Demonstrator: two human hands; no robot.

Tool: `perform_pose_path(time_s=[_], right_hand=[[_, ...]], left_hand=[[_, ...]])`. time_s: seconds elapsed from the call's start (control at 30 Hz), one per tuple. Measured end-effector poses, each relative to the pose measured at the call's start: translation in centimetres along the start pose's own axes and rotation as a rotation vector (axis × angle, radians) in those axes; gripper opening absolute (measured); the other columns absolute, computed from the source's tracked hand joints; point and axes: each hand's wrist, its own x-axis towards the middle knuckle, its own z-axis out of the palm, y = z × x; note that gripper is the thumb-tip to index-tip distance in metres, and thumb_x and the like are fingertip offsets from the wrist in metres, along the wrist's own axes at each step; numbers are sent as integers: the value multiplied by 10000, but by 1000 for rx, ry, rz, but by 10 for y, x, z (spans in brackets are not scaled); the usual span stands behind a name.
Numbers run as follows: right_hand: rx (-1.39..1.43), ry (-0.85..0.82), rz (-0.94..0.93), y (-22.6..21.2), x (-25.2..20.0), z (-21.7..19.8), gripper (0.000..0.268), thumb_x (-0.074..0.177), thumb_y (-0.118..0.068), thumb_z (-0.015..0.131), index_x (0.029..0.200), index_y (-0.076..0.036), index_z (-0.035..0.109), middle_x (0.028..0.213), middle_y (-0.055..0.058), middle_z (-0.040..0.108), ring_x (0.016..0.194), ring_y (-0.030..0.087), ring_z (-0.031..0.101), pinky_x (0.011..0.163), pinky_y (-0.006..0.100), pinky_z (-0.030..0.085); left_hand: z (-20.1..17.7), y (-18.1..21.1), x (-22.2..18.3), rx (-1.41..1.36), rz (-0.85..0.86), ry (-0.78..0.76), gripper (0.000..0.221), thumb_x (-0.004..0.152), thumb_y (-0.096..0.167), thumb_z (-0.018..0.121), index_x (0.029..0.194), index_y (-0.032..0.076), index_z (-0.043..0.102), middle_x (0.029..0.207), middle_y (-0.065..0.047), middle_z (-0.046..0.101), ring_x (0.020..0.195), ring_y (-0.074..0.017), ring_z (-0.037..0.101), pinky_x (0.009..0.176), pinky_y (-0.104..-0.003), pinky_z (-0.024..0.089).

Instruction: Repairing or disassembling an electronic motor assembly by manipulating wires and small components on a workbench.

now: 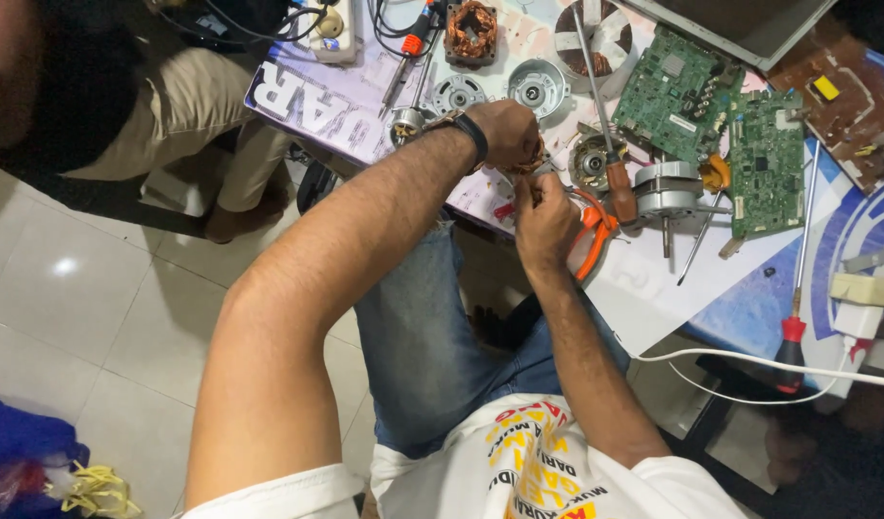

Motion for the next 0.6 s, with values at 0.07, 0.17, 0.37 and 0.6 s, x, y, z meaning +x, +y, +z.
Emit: perform_pose_path(time_s=[0.07,0.17,0.37,0.6], right_hand=[[5,6,-13,0,-1,1,206,934,-349,773,858,-186,674,678,56,710,746,351,723,674,482,545],[29,6,-27,-9,-2,-8,190,917,-333,789,873,-184,679,695,62,716,721,348,720,656,481,544],[192,18,-14,-10,-2,-15,206,883,-221,824,1007,-138,683,787,79,742,643,272,709,613,393,548],[221,44,-53,-8,-6,-19,116,883,-111,809,959,-107,720,771,55,754,624,246,737,588,348,557]], left_hand=[[4,-2,5,3,8,10,172,875,274,672,964,306,816,921,-3,788,944,-245,755,775,-397,625],[9,-7,13,-8,15,20,166,869,265,681,956,295,819,907,-15,788,926,-260,757,755,-395,628],[18,-11,20,-19,16,24,180,865,258,681,979,294,816,908,-15,786,917,-265,758,748,-386,632],[16,-11,21,-29,-26,13,167,880,242,686,984,233,817,918,-55,788,888,-267,765,721,-368,637]])
